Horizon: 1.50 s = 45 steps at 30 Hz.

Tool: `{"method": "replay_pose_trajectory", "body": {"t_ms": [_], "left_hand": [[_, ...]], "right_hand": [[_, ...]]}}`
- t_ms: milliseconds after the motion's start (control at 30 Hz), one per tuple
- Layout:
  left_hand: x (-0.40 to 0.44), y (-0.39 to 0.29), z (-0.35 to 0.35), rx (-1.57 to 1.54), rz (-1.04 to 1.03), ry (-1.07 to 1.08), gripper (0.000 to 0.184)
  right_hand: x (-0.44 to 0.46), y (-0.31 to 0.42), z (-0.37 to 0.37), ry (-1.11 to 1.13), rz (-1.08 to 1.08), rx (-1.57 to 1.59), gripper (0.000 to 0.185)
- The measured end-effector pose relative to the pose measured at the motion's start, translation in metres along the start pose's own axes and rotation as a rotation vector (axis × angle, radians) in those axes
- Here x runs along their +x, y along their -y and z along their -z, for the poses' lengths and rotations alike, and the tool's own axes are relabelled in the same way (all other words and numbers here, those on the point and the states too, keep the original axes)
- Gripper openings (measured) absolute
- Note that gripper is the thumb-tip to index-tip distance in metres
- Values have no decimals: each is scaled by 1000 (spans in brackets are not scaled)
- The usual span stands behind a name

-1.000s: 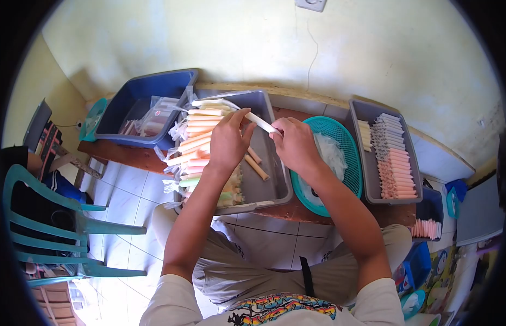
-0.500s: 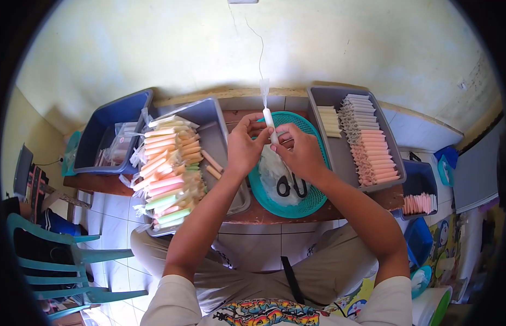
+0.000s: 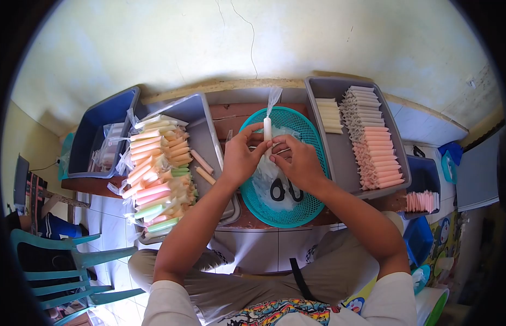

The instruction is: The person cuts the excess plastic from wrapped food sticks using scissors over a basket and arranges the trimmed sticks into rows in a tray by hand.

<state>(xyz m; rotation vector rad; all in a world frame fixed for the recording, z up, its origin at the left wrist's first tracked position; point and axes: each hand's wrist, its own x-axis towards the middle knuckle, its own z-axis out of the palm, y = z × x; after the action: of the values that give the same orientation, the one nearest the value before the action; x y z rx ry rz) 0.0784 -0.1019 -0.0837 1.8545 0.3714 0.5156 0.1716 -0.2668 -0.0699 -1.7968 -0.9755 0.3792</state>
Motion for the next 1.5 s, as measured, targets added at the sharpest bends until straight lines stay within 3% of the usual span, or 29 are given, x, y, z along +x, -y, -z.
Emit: {"method": "replay_pose_trajectory", "body": {"t_ms": [200,300,367,567,700,867,1200,1267,1500], "left_hand": [[-3,-9,0,38,15,-9,46],[-6,-13,3,68,-8,-31,46],[-6,-21,7,92,-46,-25,46],[-18,-23,12,199,-179,-43,44],[-23,-13,17,266,-265,-106,42],[-22,-4,17,264,-326,-146,41],[-20,-14,29,238,-338,-258,39],[-19,-17,34,248,-350,-289,39],[-14,-8,48,372,-355,-385,40]], "right_hand": [[-19,-2,6,-30,6,-49,36],[-36,-5,7,93,-60,-251,49],[-48,-14,0,126,-29,-571,59],[-60,-11,-18,243,-236,-576,75],[-59,-23,-25,221,-180,-585,69],[-48,-41,-30,217,-207,-608,91],[-56,9,15,169,-129,-465,80],[-60,11,20,98,-26,-364,85],[-69,40,23,118,18,-205,94]]}}
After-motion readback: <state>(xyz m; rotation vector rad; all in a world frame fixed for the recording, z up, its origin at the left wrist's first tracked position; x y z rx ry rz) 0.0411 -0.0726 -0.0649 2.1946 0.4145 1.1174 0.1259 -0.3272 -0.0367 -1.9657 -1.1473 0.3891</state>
